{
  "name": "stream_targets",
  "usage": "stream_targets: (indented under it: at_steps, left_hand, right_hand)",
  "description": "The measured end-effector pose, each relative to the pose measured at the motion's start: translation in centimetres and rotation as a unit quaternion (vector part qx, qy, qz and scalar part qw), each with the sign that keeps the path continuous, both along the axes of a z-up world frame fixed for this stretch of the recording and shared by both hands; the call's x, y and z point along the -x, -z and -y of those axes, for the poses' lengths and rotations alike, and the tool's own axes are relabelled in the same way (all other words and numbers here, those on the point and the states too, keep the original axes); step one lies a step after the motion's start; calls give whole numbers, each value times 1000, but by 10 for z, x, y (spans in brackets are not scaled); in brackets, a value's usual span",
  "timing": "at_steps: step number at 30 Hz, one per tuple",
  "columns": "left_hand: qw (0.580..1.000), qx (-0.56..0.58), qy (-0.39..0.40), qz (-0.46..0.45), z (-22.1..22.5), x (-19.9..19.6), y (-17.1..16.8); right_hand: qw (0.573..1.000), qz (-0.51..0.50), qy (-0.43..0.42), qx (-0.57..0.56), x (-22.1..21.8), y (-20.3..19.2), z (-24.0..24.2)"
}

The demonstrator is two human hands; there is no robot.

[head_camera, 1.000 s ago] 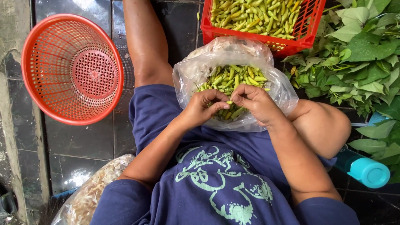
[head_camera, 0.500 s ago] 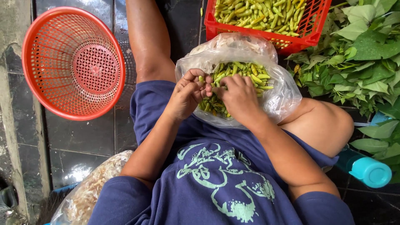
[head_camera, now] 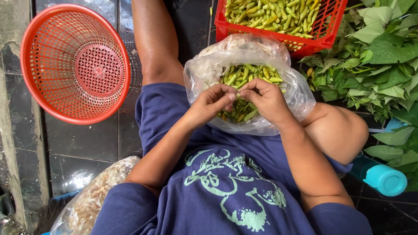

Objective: Sorting green peppers by removing their stems and placing them into a plastic bag.

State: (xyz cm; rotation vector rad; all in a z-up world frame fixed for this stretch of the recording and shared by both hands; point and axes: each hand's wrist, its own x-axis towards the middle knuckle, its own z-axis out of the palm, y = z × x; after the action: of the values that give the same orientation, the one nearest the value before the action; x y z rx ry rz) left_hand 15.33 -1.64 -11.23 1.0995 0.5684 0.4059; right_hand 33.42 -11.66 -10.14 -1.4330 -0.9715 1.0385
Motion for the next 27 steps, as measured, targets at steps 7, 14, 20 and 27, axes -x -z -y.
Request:
stream_targets:
  at_steps: [7,14,20,27]
  left_hand:
    - [999,26,-30,-27,14,-7,23]
    - [972,198,-124,-9,12,-14,6]
    - [934,328,-135,47,-10,3,-11]
    - [928,344,-135,51,-9,1,-21]
  right_hand:
    - [977,185,23,-107,1,12,0]
    - [843,513,102,-128,-4,-2,-1]
    - [860,509,-29,-13,-6,-3,2]
    - [751,650,-69,-94,12,2,-8]
